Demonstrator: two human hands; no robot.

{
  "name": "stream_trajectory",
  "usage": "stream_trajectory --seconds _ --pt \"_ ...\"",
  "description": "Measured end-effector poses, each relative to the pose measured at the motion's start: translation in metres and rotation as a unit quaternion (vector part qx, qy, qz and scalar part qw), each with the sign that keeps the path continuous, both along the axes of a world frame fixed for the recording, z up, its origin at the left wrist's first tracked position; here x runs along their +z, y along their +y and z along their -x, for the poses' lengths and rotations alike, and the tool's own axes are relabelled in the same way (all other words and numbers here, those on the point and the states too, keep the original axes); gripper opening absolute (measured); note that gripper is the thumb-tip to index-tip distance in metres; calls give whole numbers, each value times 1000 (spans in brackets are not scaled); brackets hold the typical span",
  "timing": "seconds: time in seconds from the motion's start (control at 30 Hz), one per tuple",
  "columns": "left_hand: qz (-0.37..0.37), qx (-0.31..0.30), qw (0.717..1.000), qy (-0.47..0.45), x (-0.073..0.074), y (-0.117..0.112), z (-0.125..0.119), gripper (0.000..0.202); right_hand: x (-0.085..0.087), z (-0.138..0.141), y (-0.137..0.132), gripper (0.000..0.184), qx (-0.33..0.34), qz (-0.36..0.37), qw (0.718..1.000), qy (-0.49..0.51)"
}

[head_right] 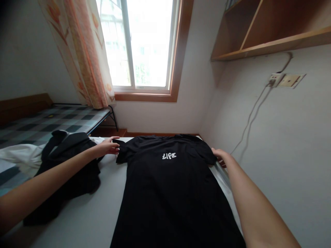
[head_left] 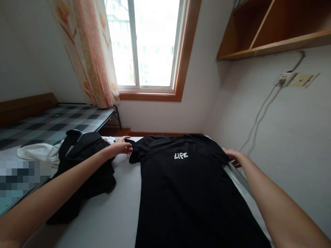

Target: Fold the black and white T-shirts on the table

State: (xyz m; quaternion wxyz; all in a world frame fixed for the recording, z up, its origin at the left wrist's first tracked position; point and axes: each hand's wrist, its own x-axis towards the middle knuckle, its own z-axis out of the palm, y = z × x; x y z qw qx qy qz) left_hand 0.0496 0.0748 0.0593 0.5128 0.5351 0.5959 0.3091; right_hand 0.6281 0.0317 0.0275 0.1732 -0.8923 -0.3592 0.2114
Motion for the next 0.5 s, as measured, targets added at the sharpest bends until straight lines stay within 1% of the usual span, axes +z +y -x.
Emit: stream_trajectory --seconds 0.07,0.1,0.17,0.2,0.27,0.33,0.4,0.43,0.5 --pt "-18 -28 991 132 -4 -5 -1 84 4 3 1 41 -45 48 997 38" --pt "-35 -48 978 201 -6 -7 0 87 7 4 2 41 -55 54 996 46" --pt "-87 -88 936 329 -8 -13 0 84 10 6 2 41 -51 34 997 42" --pt "-122 -98 911 382 -8 -16 -1 78 10 6 2 41 -50 31 997 41" --pt "-207 -92 861 456 -8 -23 -5 60 10 8 0 41 -57 30 997 46" --pt "-304 -63 819 483 -6 -30 -12 43 7 11 -2 42 -65 30 996 52" --pt "-388 -47 791 471 -5 -36 -21 35 3 15 -4 42 -55 10 996 63" --pt "-419 -61 784 455 -5 -38 -26 34 0 16 -5 41 -44 -8 997 69" --pt "-446 -131 783 413 -10 -43 -33 34 -4 18 -5 35 -19 -46 996 73"
